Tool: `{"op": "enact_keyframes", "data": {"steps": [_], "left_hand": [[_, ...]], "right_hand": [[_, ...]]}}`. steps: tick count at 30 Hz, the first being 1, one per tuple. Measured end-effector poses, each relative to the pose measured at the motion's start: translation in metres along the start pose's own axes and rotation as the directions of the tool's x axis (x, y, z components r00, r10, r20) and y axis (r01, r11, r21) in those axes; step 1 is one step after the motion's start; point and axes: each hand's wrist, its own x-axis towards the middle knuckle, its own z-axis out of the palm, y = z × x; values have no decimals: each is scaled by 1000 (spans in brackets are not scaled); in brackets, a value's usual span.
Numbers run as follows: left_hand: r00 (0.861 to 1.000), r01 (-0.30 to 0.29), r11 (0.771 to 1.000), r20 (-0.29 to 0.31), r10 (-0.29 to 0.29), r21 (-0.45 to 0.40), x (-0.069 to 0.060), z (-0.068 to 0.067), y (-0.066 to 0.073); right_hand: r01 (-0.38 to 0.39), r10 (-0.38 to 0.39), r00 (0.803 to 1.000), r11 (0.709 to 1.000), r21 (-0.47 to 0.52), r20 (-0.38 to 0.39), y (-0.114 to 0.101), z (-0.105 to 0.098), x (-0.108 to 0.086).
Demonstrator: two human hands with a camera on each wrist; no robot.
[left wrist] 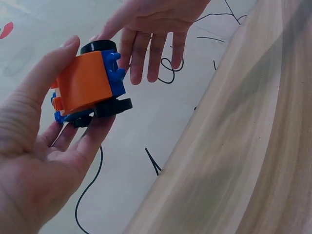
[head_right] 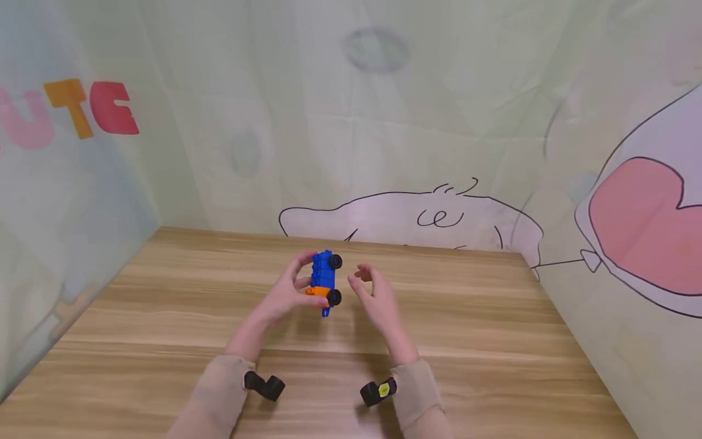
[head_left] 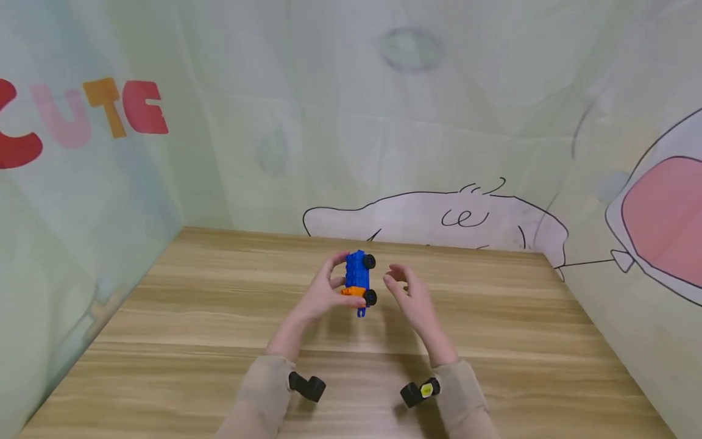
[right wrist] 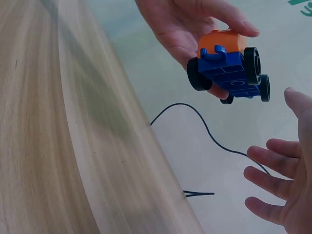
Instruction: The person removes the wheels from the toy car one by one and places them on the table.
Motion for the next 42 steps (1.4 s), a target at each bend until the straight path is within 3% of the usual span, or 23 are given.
{"op": "enact_keyframes", "data": {"steps": [9,18,32,42], "left_hand": [[999,-12,997,47,16,-76,1,-3,-8],[998,46,997,46,-43,-54,1,-4,-16],[989,42,999,141,-37,-32,3,-4,-21],[965,48,998,259,-34,-48,2,-3,-23]], "right_hand": [[-59,59,998,994,96,3,-1,3,-2],[-81,72,996,981,179,55,11,13,1],[-121,100,990,966,228,100,11,18,1],[-99,69,989,966,238,133,11,19,1]]}}
